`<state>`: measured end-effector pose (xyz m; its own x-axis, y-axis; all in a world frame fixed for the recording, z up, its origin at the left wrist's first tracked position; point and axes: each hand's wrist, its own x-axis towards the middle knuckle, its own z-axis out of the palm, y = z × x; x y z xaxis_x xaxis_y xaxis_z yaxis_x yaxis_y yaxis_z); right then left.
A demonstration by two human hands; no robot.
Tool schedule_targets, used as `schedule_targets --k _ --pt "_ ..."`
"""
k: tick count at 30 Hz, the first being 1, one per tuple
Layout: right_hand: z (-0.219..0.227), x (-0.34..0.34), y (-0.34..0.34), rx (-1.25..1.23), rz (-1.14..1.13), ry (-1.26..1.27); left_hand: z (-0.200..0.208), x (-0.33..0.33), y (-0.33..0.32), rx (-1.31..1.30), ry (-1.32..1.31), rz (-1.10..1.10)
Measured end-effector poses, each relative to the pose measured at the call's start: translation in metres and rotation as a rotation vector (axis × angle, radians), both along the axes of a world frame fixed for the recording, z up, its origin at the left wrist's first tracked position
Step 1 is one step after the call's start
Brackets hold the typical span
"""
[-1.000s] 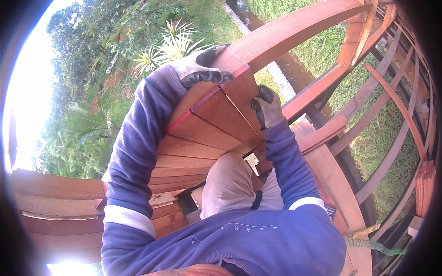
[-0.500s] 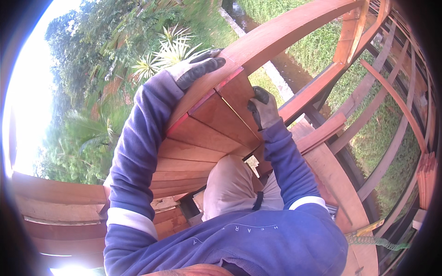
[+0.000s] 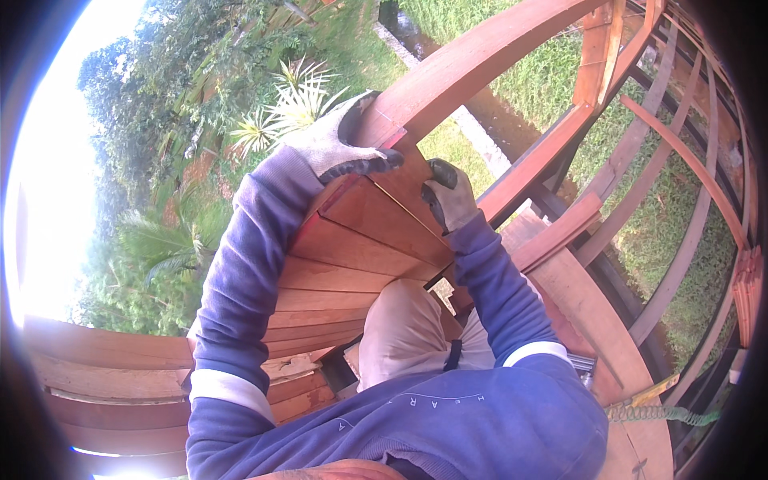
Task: The person installs curved wooden planks onto a wooden structure using a pneumatic nail gun. They position each plank, drive nails to secure it, and occasionally use a level to check alignment. The person also moves around the structure and handles a cardboard box at the end.
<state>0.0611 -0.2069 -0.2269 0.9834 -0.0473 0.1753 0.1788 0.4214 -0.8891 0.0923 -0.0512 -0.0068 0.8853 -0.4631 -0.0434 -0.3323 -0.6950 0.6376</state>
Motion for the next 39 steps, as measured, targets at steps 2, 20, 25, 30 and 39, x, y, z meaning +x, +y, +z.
schedule_targets --k 2,20,25,30,39 --pt "0.004 0.000 0.000 0.133 0.036 0.077 0.000 0.000 -0.004 0.043 -0.031 0.027" --pt "0.003 0.012 -0.011 0.125 0.269 0.054 -0.007 -0.015 -0.008 0.106 -0.128 0.078" --pt "-0.003 0.008 -0.028 -0.031 0.181 -0.002 -0.016 -0.001 -0.010 0.033 -0.142 -0.032" --pt "-0.003 -0.046 -0.098 -0.576 -0.301 -0.259 -0.023 0.019 0.011 0.084 -0.121 -0.018" --pt "-0.249 -0.346 -0.313 -1.513 -0.363 1.070 -0.040 0.037 0.033 -0.160 0.158 -0.003"
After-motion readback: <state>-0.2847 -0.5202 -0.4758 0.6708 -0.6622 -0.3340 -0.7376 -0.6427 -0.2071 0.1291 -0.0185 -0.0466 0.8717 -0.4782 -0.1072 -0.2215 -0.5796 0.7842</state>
